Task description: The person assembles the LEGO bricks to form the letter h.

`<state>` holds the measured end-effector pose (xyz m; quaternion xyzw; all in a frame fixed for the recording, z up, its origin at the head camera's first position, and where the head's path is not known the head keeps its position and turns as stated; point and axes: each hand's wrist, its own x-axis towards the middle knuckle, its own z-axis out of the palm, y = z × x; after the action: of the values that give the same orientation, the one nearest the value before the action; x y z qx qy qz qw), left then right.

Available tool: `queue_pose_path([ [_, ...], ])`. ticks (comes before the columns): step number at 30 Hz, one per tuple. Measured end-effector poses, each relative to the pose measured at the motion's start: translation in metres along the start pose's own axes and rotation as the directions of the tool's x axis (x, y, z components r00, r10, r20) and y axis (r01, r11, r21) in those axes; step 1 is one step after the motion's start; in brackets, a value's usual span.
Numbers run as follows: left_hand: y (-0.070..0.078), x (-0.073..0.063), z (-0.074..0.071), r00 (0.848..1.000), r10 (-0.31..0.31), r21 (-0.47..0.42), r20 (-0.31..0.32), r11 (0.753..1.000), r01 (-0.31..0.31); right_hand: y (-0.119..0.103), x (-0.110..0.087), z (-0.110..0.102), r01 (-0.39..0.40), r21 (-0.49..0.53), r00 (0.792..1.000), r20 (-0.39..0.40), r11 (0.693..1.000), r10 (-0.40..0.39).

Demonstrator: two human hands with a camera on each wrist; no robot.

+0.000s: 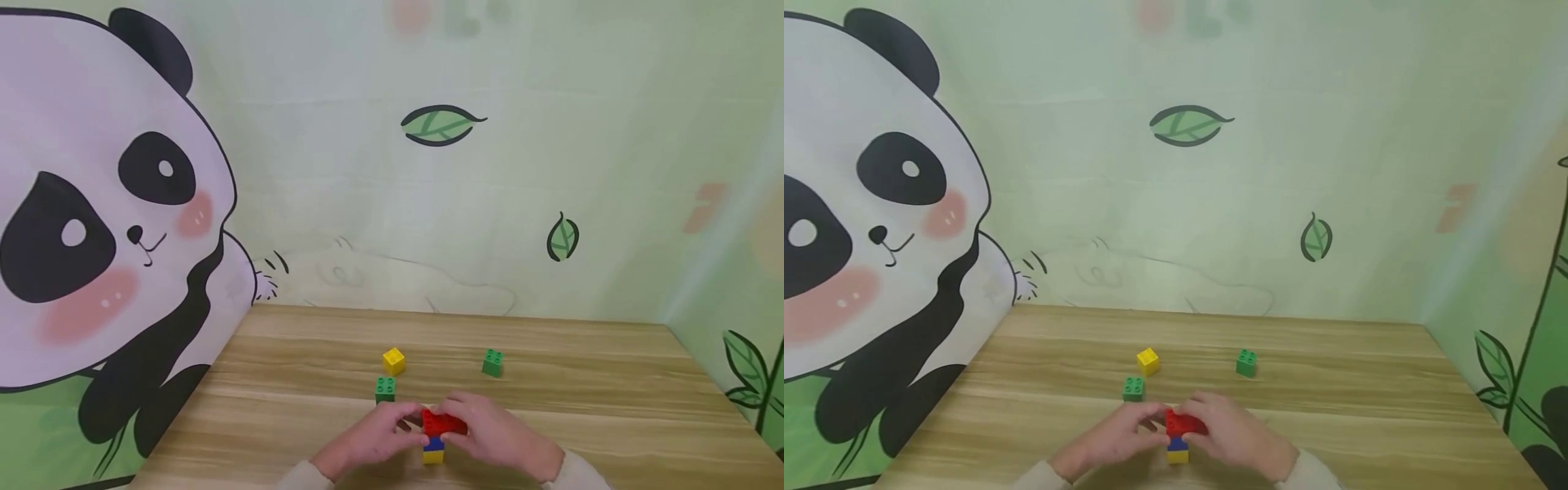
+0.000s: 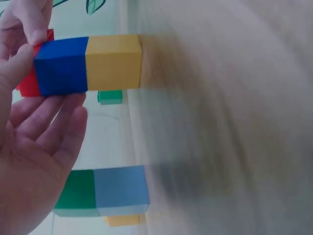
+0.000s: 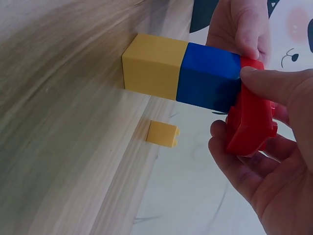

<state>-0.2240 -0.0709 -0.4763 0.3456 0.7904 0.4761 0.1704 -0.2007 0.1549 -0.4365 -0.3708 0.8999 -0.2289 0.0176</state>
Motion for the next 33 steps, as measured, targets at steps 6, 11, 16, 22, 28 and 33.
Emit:
queue_pose_path([
  [6, 0.001, 0.0, 0.002, 0.999, -0.017, 0.028, -0.042, 0.999, 0.018, 0.001, -0.002, -0.001, -0.033, 0.069, 0.999, 0.012, 0.997, 0.032],
  [11, 0.002, -0.002, 0.003, 0.998, -0.023, 0.066, -0.057, 0.997, 0.027, 0.006, -0.006, -0.002, -0.048, 0.137, 0.998, -0.027, 0.989, 0.052],
  [16, 0.0, -0.005, 0.002, 0.998, 0.0, 0.107, -0.066, 0.994, 0.007, 0.014, -0.01, -0.006, -0.034, 0.167, 0.994, -0.102, 0.985, 0.051],
  [22, -0.001, -0.005, 0.0, 0.998, -0.007, 0.117, -0.058, 0.993, 0.014, 0.021, -0.008, -0.012, 0.0, 0.168, 0.983, -0.181, 0.986, 0.03],
  [28, 0.002, -0.005, 0.0, 0.999, -0.001, 0.099, -0.052, 0.995, 0.007, 0.026, -0.004, -0.013, -0.026, 0.189, 0.982, -0.178, 0.982, 0.06],
  [33, 0.0, -0.007, 0.001, 0.997, 0.044, 0.092, -0.057, 0.995, -0.039, 0.031, 0.002, -0.013, -0.068, 0.215, 0.983, -0.153, 0.974, 0.102],
])
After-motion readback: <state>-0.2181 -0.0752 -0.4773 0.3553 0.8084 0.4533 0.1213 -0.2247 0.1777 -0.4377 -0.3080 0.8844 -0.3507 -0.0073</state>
